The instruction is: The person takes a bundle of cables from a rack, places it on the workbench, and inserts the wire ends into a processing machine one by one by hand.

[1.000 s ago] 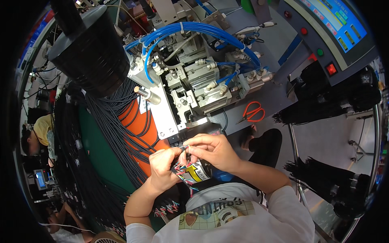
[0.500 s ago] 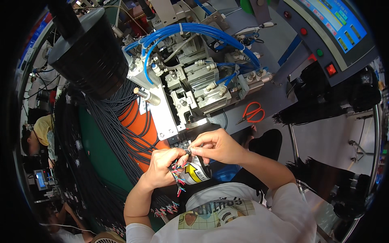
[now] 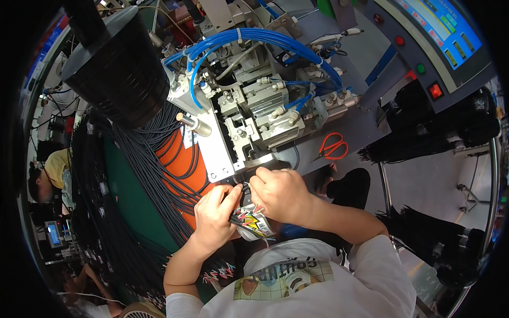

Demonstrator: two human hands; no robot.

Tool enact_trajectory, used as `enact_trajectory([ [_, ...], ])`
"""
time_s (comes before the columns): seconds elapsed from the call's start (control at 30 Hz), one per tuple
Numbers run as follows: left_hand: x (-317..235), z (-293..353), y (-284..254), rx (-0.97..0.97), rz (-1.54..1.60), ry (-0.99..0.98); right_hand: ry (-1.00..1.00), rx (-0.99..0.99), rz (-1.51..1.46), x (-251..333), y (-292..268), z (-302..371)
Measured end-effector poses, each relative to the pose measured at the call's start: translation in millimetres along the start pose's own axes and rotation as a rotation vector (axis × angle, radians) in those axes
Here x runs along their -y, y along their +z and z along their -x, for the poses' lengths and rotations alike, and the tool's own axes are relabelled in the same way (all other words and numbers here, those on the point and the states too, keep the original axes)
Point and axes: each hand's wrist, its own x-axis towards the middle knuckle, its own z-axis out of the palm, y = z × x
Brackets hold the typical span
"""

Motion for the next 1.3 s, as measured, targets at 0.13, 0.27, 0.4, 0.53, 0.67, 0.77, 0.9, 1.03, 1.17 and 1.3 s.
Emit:
enact_trajectory([
  [0.13,0,2,0,0.071,0.04,-0.028,0.068,-0.005,-0.108,-2,1,6],
  [0.27,1,2,0,0.064,0.05,-0.013,0.073,-0.038,-0.14,-2,4,7],
  [0.4,2,2,1,0.04,0.061,-0.002,0.062,-0.092,-0.15,-1,6,8],
  [0.53,2,1,1,0.047,0.07,-0.009,0.089,-0.09,-0.177,-2,6,9],
  [0.67,3,2,1,0.054,0.098,-0.017,0.074,-0.08,-0.164,-2,5,9],
  [0.77,3,1,1,0.064,0.107,-0.025,0.072,-0.12,-0.192,-3,8,11],
  [0.9,2,0,1,0.068,0.086,-0.042,0.099,-0.102,-0.187,-1,6,9],
  [1.03,0,-5,-5,0.118,0.072,0.003,0.055,-0.08,-0.087,0,4,10],
  [1.17,-1,-6,-5,0.153,-0.047,0.113,0.035,-0.066,-0.036,0,4,10],
  [1.3,-6,-9,-6,0.203,-0.175,0.165,0.019,-0.005,0.003,0,1,7],
])
